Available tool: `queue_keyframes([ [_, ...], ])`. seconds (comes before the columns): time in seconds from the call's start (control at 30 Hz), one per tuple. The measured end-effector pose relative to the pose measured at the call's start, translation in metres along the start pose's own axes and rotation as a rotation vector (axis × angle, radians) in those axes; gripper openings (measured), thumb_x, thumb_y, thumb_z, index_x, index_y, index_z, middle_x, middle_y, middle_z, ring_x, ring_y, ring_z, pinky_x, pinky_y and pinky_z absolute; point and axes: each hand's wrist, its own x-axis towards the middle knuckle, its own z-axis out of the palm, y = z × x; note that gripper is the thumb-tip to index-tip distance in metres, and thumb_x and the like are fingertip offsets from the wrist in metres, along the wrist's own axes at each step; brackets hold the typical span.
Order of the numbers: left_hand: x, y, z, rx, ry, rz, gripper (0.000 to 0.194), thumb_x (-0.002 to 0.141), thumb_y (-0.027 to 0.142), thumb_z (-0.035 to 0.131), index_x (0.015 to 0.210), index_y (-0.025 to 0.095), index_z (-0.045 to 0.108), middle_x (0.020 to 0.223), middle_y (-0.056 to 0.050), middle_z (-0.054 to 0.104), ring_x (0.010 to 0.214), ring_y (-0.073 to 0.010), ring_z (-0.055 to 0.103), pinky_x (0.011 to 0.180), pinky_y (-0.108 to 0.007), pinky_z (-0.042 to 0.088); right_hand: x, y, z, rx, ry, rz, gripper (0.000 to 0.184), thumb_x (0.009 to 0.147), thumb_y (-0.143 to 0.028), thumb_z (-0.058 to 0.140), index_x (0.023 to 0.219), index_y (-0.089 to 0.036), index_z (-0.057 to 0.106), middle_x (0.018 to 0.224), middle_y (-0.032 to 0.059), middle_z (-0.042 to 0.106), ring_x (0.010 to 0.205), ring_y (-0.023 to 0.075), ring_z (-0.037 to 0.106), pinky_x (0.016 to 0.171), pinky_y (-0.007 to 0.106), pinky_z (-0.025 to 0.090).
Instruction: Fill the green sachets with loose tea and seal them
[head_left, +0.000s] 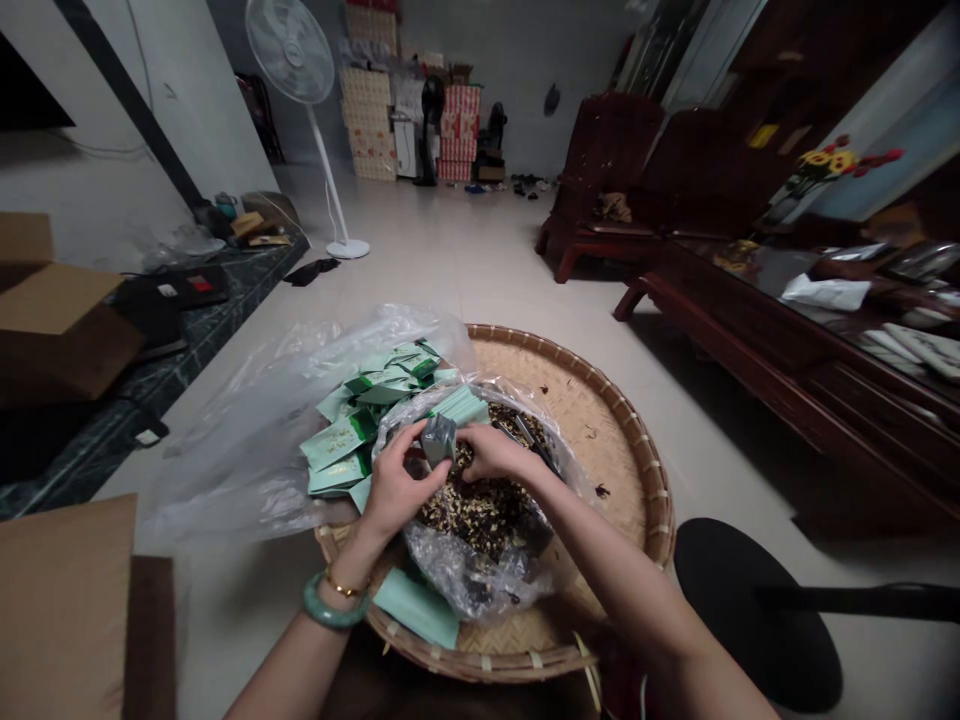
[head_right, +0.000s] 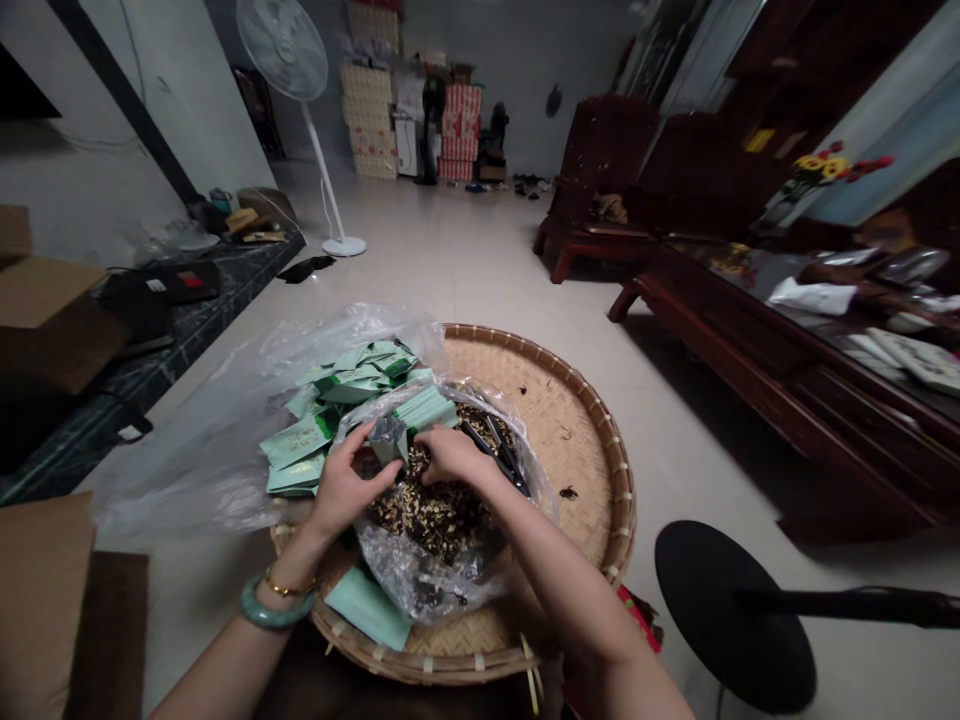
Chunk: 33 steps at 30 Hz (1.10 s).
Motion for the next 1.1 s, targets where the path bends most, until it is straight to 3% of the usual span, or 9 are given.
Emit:
queue_keyframes([
  [0.13, 0.0, -0.002, -0.003, 0.009, 0.019, -0.012, 0.048, 0.071, 0.03, 0.068, 0.115, 0.015, 0.058, 0.111, -0.01, 0.067, 0.096, -0.0238, 0.066, 0.08, -0.034, 0.057, -0.007, 0.011, -0.011, 0.17, 0.016, -0.097, 0.042, 0.061, -0.011, 0.07, 0.102, -0.019, 0.063, 0.099, -0.0014, 0.068, 0.093, 0.0185, 0.062, 0.081, 0.025, 0.046],
  [0.27, -0.001, -0.002, -0.002, 0.02, 0.02, -0.005, 0.047, 0.07, 0.029, 0.068, 0.114, 0.015, 0.059, 0.11, -0.01, 0.067, 0.097, -0.0238, 0.066, 0.083, -0.035, 0.056, -0.022, 0.021, -0.014, 0.556, 0.05, -0.138, 0.035, 0.06, -0.007, 0.065, 0.093, -0.018, 0.064, 0.09, -0.0029, 0.066, 0.083, 0.0159, 0.06, 0.078, 0.027, 0.046],
  [0.4, 0.0, 0.001, 0.001, 0.038, 0.009, 0.049, 0.044, 0.071, 0.027, 0.067, 0.113, 0.016, 0.059, 0.11, -0.01, 0.067, 0.098, -0.0241, 0.065, 0.081, -0.036, 0.056, -0.039, 0.02, -0.023, 0.786, 0.046, -0.095, 0.031, 0.061, -0.013, 0.068, 0.091, -0.018, 0.065, 0.088, -0.0021, 0.064, 0.068, 0.0124, 0.057, 0.066, 0.026, 0.048],
  [0.57, 0.002, 0.008, 0.004, 0.087, 0.01, 0.106, 0.043, 0.07, 0.024, 0.066, 0.112, 0.014, 0.059, 0.108, -0.011, 0.067, 0.099, -0.025, 0.064, 0.088, -0.041, 0.053, -0.05, 0.004, -0.036, 1.051, 0.003, -0.004, 0.033, 0.063, -0.018, 0.072, 0.095, -0.021, 0.062, 0.068, -0.0061, 0.06, 0.052, 0.0102, 0.055, 0.05, 0.023, 0.046],
  [0.73, 0.0, 0.009, 0.007, 0.087, 0.003, 0.085, 0.043, 0.07, 0.024, 0.066, 0.112, 0.015, 0.059, 0.108, -0.011, 0.067, 0.1, -0.0251, 0.064, 0.089, -0.041, 0.053, -0.045, -0.004, -0.017, 1.656, 0.106, 0.212, 0.035, 0.067, -0.022, 0.072, 0.098, -0.02, 0.057, 0.073, -0.0026, 0.066, 0.065, 0.0151, 0.065, 0.052, 0.023, 0.05],
  [0.87, -0.002, 0.006, 0.008, 0.082, 0.0, 0.085, 0.044, 0.07, 0.024, 0.066, 0.112, 0.015, 0.059, 0.109, -0.011, 0.067, 0.101, -0.0248, 0.064, 0.09, -0.04, 0.052, -0.043, -0.005, 0.005, 2.096, 0.152, 0.317, 0.025, 0.081, -0.042, 0.056, 0.091, -0.019, 0.056, 0.073, 0.0023, 0.067, 0.075, 0.022, 0.068, 0.068, 0.04, 0.056],
  [0.97, -0.002, 0.005, 0.008, 0.082, -0.003, 0.085, 0.044, 0.07, 0.025, 0.066, 0.112, 0.014, 0.059, 0.109, -0.012, 0.067, 0.101, -0.0248, 0.064, 0.09, -0.039, 0.052, -0.042, -0.006, 0.014, 2.265, 0.197, 0.345, 0.029, 0.086, -0.046, 0.046, 0.088, -0.019, 0.057, 0.07, 0.0042, 0.068, 0.081, 0.0256, 0.068, 0.075, 0.05, 0.055],
  [1.1, -0.002, 0.005, 0.008, 0.08, -0.015, 0.092, 0.044, 0.072, 0.025, 0.066, 0.113, 0.013, 0.058, 0.109, -0.012, 0.067, 0.1, -0.0246, 0.064, 0.089, -0.039, 0.053, -0.039, -0.007, 0.016, 2.352, 0.352, 0.353, 0.023, 0.087, -0.036, 0.045, 0.08, -0.018, 0.058, 0.067, 0.0057, 0.069, 0.078, 0.0248, 0.068, 0.075, 0.05, 0.055],
])
